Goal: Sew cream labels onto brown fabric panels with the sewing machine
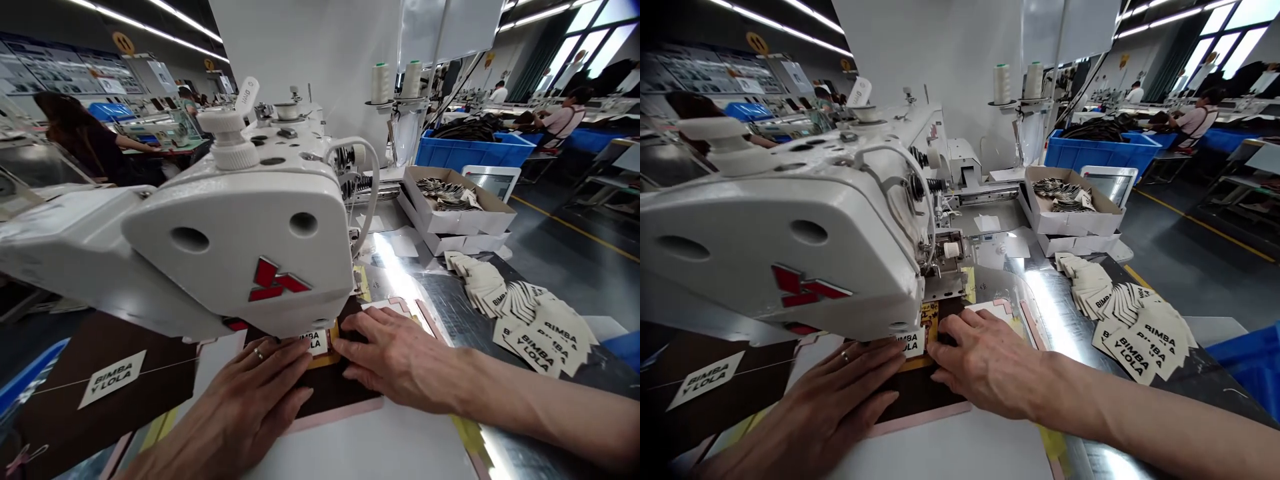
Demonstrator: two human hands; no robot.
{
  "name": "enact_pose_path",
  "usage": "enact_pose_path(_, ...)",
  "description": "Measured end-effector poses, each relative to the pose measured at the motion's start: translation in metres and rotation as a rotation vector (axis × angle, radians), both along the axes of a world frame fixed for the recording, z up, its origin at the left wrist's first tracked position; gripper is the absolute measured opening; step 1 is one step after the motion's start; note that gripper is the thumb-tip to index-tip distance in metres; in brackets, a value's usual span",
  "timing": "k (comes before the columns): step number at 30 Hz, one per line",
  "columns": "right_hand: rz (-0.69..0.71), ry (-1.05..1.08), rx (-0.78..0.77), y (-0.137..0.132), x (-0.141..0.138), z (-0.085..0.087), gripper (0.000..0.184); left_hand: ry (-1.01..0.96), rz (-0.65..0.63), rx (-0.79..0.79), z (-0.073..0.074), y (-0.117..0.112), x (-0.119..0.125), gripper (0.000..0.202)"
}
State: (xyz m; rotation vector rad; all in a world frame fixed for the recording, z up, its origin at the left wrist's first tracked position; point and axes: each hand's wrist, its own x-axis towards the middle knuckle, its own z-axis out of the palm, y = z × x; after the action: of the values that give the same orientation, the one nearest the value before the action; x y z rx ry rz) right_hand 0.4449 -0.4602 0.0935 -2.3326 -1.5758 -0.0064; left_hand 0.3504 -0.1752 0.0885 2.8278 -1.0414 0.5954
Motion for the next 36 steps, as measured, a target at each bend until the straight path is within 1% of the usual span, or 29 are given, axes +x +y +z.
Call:
enact_pose_path(2,0.017,-0.011,-0.021,0.007,0.000,0.001,0.029,0.014,-0.014,0.061,-0.001,0.002,0.005,0.041)
enact_pose_path(5,0.015,-0.056,-0.032,0.016,-0.001,-0.001,0.034,0.058,-0.036,0.124,-0.003,0.007,0.011,0.047)
enact_pose_path(7,0.004,-0.078,-0.040,0.019,-0.001,-0.003,0.037,0.077,-0.060,0.115,-0.005,0.010,0.013,0.048)
enact_pose_path(9,0.000,-0.102,-0.045,0.021,-0.002,-0.005,0.037,0.073,-0.064,0.074,-0.005,0.013,0.014,0.046)
enact_pose_path(13,0.018,-0.165,-0.050,0.023,-0.004,-0.005,0.038,0.048,-0.050,0.010,-0.006,0.015,0.015,0.043)
enact_pose_path(16,0.028,-0.168,-0.041,0.023,-0.002,-0.004,0.038,0.099,-0.019,0.018,-0.009,0.015,0.015,0.047)
enact_pose_path(20,0.020,-0.152,0.003,0.023,0.001,-0.005,0.046,0.160,0.017,-0.005,-0.014,0.012,0.014,0.050)
enact_pose_path(24,-0.003,-0.191,0.027,0.026,0.004,-0.007,0.052,0.186,0.012,-0.044,-0.013,0.011,0.015,0.050)
enact_pose_path(28,0.011,-0.223,0.043,0.030,0.004,-0.006,0.054,0.227,-0.010,0.002,-0.008,0.015,0.019,0.054)
enact_pose_path(31,0.018,-0.227,0.044,0.033,0.006,-0.004,0.051,0.282,-0.045,0.056,-0.006,0.021,0.022,0.058)
enact_pose_path(34,0.020,-0.225,0.039,0.033,0.006,-0.004,0.048,0.343,-0.060,0.091,-0.007,0.026,0.024,0.064)
enact_pose_path(36,0.024,-0.221,0.023,0.030,0.005,-0.004,0.048,0.373,-0.061,0.086,-0.009,0.028,0.025,0.065)
